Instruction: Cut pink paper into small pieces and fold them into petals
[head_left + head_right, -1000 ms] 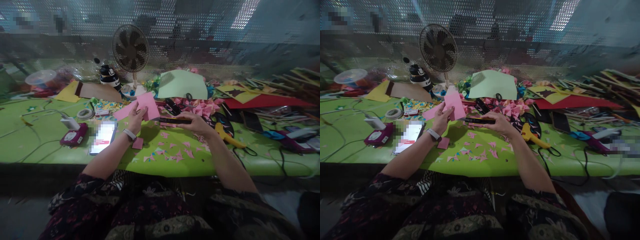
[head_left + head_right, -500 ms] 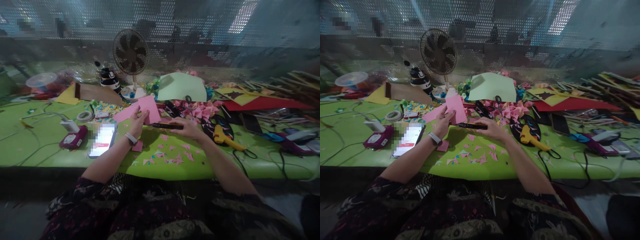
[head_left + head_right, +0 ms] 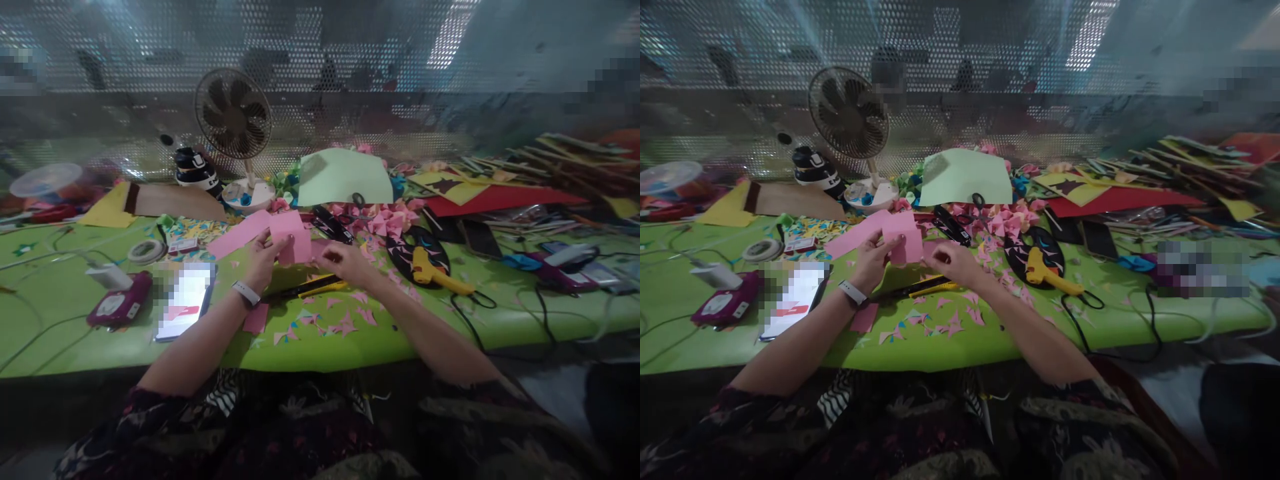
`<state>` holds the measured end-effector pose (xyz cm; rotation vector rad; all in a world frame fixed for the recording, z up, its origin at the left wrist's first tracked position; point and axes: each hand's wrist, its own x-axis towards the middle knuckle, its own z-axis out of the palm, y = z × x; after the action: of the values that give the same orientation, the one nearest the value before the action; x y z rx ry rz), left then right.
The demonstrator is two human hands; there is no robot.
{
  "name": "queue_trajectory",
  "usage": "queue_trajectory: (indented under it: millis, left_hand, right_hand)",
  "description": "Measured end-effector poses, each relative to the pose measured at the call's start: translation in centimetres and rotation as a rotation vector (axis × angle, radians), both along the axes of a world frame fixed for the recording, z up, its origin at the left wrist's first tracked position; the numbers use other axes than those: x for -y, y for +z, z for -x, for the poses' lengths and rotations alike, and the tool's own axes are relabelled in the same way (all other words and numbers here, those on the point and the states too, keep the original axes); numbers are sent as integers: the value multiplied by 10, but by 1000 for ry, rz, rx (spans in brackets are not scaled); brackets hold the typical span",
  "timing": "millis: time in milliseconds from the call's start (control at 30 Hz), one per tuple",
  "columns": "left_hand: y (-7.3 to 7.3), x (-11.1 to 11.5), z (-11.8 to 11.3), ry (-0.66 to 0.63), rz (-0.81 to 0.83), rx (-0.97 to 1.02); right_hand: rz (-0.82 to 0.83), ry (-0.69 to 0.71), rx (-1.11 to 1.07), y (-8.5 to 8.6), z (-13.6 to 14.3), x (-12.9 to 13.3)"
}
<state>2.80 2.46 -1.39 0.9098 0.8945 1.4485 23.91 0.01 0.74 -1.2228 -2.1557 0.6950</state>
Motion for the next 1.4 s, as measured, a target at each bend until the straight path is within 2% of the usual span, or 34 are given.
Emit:
queue_trajectory:
  millis: [100,233,467,533,633,733,800,867,967,1067,1233,1333,1400]
  left_hand:
    - [0,3,-4,-32,-3,-7]
    - [-2,5,-9,-59,-15,-43]
    - [-2,-1,-5,80,27,-37]
    - [-1,-3,-1,133,48,-44]
    - [2,-5,4,187,43,-25]
    - [4,-5,7,202,19,-8]
    - [4,-5,7,200,16,-5]
    - [2,-4,6,171,21,-13]
    - [0,-2,1,73,35,-30]
    - [-1,2,-4,-42,42,-32]
    - [4,7,-8,-73,60,70]
    - [5,6,-7,-45,53,124]
    - [4,6,-7,-67,38,116]
  right_hand:
    - [-31,-119,-80,-6,7,-6]
    - [-72,-125,-105,-11,13,-9]
    - [86,-149,-198,-13,0,-26]
    - [110,-205,-153,-13,-6,-32]
    - [95,-321,51,-13,-13,-38]
    - [-16,-473,241,-11,-18,-38]
    - [-128,-534,266,-11,-17,-34]
    - [-235,-472,210,-11,-15,-28]
    - [-410,-241,90,-12,-8,-17]
    - [-509,-15,45,-15,-4,-10]
    - [-633,239,-90,-19,-1,-8]
    - [-618,315,-196,-20,2,-6]
    - [-521,280,-237,-20,4,-4]
